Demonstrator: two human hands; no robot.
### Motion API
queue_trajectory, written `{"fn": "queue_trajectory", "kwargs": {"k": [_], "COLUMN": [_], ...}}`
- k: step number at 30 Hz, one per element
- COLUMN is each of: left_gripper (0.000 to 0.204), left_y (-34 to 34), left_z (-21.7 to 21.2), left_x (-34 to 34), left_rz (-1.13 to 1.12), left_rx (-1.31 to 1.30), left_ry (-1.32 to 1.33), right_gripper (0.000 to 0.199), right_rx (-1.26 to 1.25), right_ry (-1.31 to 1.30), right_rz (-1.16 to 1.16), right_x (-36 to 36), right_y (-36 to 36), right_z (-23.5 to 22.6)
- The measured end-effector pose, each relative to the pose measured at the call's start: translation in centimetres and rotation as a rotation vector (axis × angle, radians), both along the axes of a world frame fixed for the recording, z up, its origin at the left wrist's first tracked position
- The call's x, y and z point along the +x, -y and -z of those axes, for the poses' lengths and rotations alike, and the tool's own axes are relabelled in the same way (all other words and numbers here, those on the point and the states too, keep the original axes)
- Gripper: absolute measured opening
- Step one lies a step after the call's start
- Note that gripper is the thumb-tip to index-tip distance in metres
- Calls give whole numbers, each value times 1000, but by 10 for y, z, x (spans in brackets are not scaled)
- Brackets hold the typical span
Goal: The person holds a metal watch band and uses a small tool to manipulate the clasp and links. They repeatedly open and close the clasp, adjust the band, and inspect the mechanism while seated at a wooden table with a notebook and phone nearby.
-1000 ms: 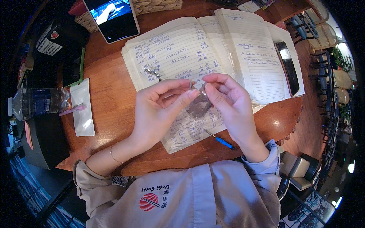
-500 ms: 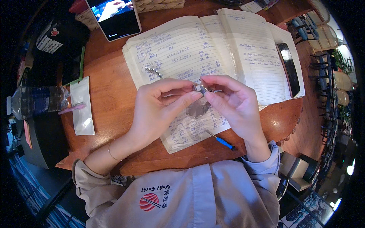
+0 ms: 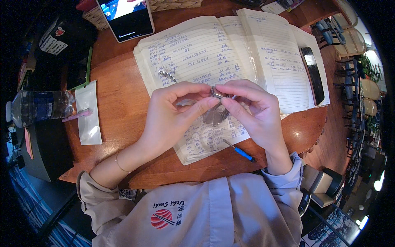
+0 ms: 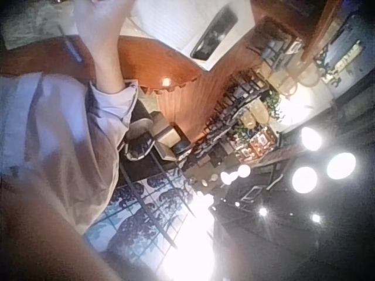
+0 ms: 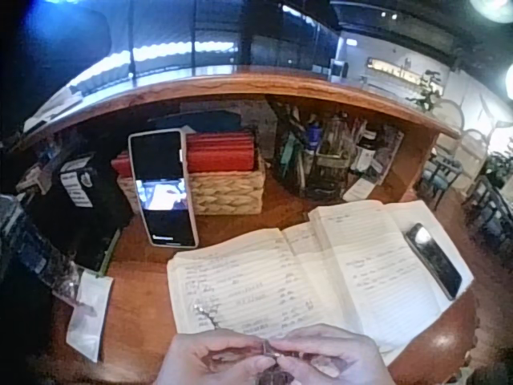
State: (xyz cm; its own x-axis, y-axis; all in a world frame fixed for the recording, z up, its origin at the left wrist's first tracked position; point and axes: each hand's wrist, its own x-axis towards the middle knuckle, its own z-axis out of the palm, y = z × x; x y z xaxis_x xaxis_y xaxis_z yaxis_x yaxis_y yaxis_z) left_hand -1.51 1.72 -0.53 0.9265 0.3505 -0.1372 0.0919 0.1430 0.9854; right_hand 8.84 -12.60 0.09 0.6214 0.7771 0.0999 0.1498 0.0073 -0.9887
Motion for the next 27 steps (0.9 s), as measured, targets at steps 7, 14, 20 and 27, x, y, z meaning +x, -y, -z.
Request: {"fn": "queue_trajectory", "kwargs": {"k": [7, 14, 20, 27], "left_gripper": [25, 25, 25, 26], "left_y": [-1, -2, -4, -6], "left_z": [0, 1, 2, 4], "left_x": [0, 0, 0, -1], "left_rz": [20, 30, 48, 72], "left_rx": [-68, -58, -45, 0], "left_ry": [-27, -44, -49, -54], "right_gripper": [18, 18, 18, 19], "right_rx": [10, 5, -16, 2], "right_ry": [50, 80, 16, -15], "right_rz": [1, -3, -12, -46], "right_x": [1, 1, 1, 3], "right_y": [0, -1, 0, -1], "right_z": [2, 2, 0, 2]}}
